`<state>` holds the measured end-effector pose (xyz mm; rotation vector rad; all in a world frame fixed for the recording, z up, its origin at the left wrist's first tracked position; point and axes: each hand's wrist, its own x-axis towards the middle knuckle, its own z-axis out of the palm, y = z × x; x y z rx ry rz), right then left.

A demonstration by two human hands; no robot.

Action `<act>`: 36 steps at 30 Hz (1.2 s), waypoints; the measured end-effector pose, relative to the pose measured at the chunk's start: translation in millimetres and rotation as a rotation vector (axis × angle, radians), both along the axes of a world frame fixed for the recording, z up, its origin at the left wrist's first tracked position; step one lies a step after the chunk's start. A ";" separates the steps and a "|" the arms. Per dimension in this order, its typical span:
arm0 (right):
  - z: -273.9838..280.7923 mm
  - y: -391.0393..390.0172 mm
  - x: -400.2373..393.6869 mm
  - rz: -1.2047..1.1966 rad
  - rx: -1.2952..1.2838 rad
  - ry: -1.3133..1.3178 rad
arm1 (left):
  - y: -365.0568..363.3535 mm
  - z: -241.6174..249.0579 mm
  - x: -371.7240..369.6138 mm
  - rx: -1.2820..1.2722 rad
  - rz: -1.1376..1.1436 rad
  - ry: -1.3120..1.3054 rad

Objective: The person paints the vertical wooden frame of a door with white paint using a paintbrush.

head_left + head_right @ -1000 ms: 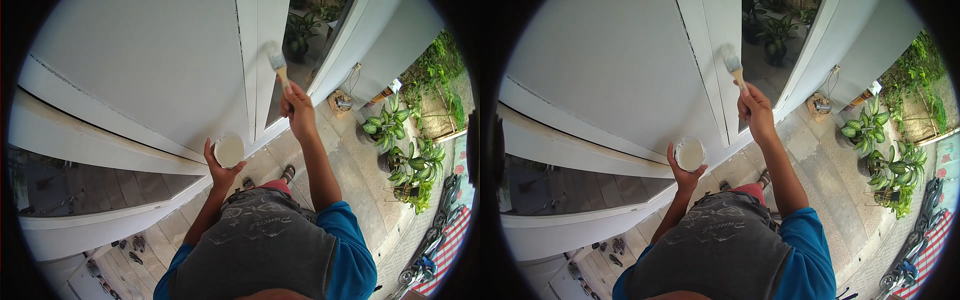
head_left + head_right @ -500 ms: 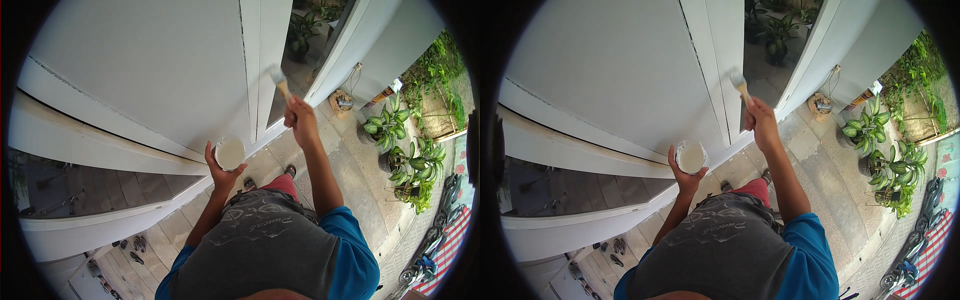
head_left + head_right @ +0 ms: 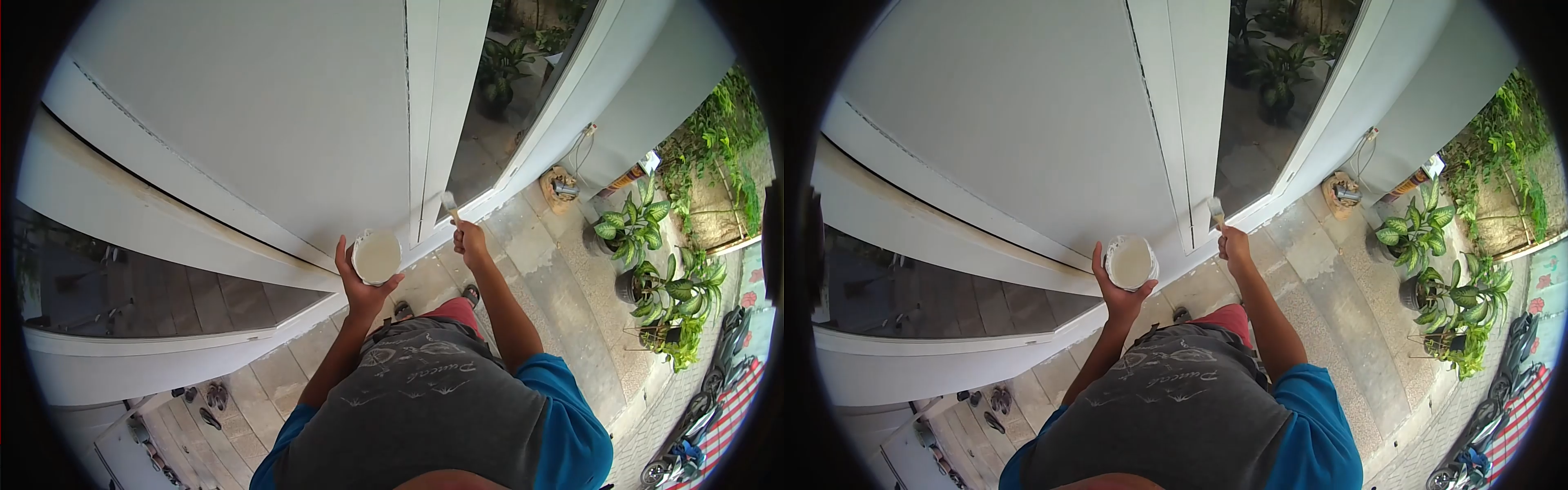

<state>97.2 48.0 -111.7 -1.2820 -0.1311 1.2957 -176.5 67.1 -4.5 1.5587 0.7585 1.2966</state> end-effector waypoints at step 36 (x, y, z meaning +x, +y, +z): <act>212.1 21.9 -10.0 0.048 0.559 -0.361 | -1.4 -2.8 4.6 -0.002 -0.004 0.023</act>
